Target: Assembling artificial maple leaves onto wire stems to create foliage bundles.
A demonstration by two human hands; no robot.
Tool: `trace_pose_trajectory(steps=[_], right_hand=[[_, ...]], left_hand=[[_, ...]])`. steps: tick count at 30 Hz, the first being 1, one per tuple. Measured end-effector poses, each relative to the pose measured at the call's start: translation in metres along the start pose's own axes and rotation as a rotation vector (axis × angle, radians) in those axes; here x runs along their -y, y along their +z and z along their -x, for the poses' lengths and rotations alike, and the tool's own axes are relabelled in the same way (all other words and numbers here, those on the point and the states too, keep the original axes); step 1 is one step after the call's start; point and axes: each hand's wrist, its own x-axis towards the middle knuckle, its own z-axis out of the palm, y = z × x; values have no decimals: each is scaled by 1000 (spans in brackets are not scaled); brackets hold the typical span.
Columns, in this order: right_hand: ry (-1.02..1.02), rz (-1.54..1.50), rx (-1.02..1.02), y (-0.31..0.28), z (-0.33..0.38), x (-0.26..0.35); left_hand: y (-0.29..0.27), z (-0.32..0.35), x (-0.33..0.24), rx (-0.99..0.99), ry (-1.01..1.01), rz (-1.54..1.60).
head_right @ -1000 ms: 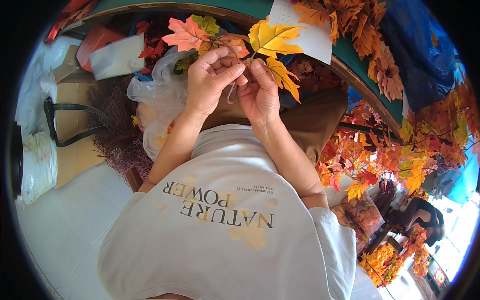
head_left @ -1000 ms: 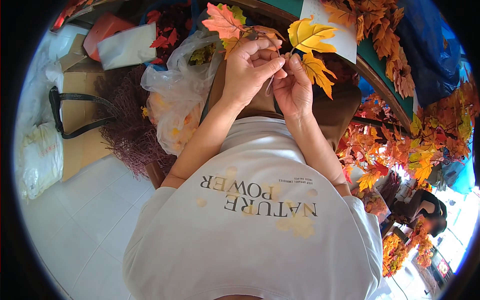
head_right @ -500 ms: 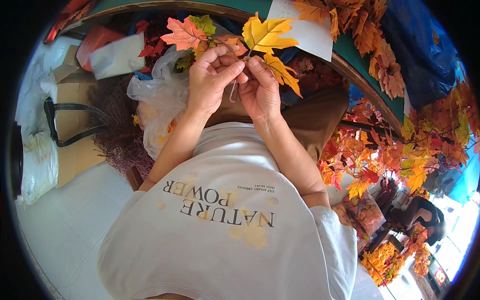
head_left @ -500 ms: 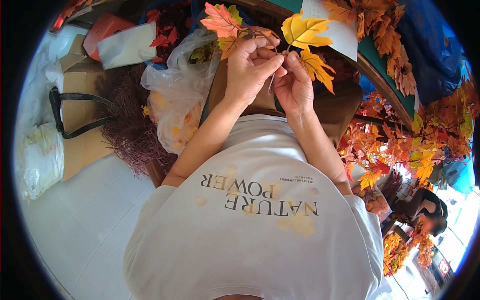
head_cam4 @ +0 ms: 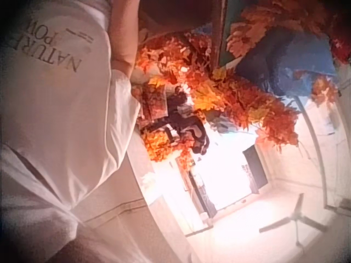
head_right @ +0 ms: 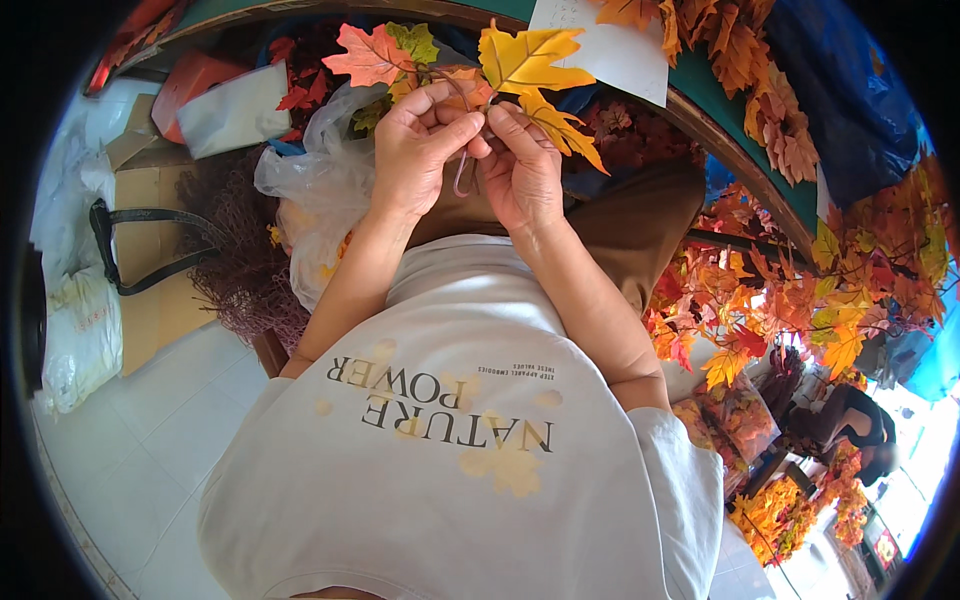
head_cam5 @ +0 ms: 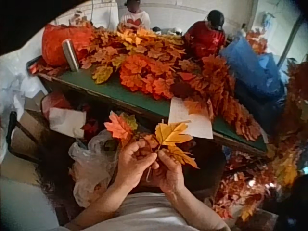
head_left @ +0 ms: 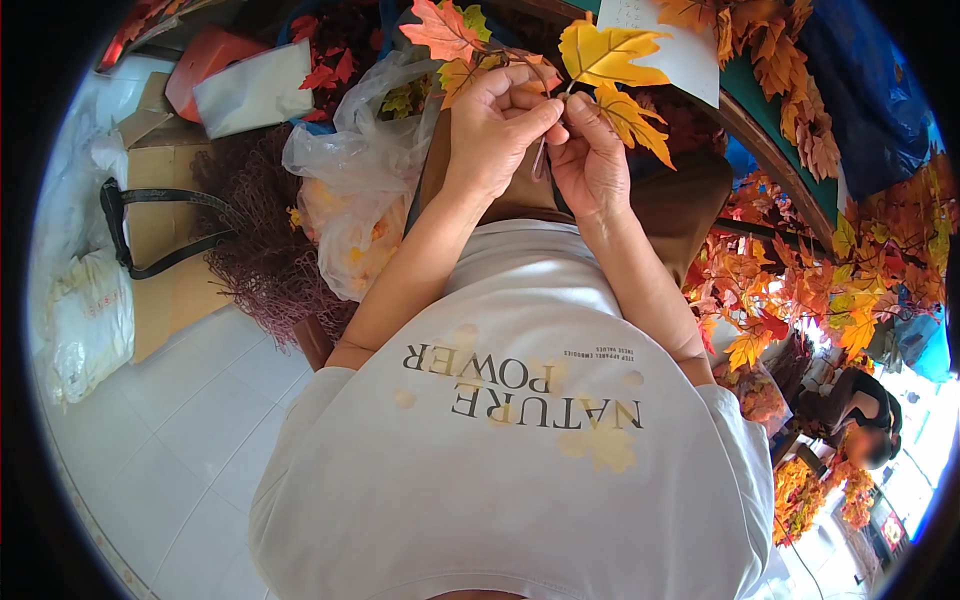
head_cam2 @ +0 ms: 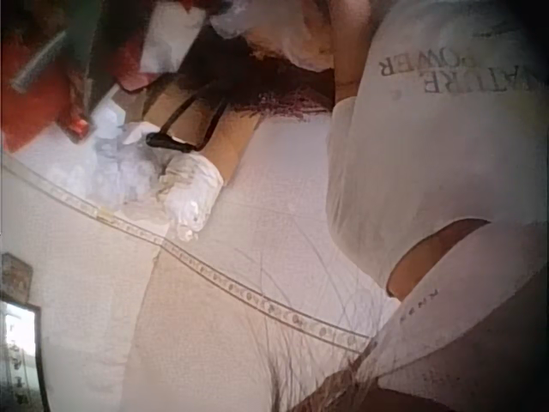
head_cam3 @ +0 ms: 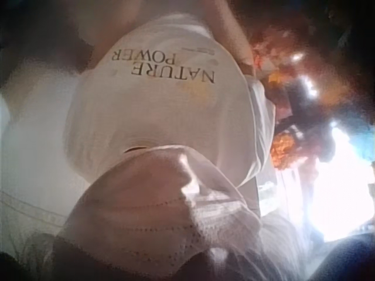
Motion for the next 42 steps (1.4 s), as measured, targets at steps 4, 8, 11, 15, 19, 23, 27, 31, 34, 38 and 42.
trace_pose_trajectory(steps=[4,8,11,15,19,23,27,31,34,38,42], right_hand=[[65,-160,-70,0,2,-3],[120,-209,-143,1,1,-2],[136,-211,-155,0,0,-1],[147,-205,-181,-3,-1,-1],[133,-173,-187,-1,-1,-1],[106,-159,-198,1,-1,-2],[86,-144,-190,1,-1,-3],[-7,-92,-76,0,-1,-6],[-91,-35,-43,-2,-2,-9],[-165,123,-30,1,2,-6],[-207,248,54,-13,0,-4]], left_hand=[[-1,0,-1,29,-11,49],[-1,0,0,9,-20,1],[1,0,0,3,-22,-6],[1,-1,2,-6,-20,6],[-2,-1,5,4,-20,1],[-3,-1,8,2,-11,0],[-4,-2,8,1,-8,-12],[-2,-1,7,-18,-19,-16],[-1,0,6,-16,-17,-23],[-3,-1,7,14,8,21],[-4,-1,7,27,-3,41]])
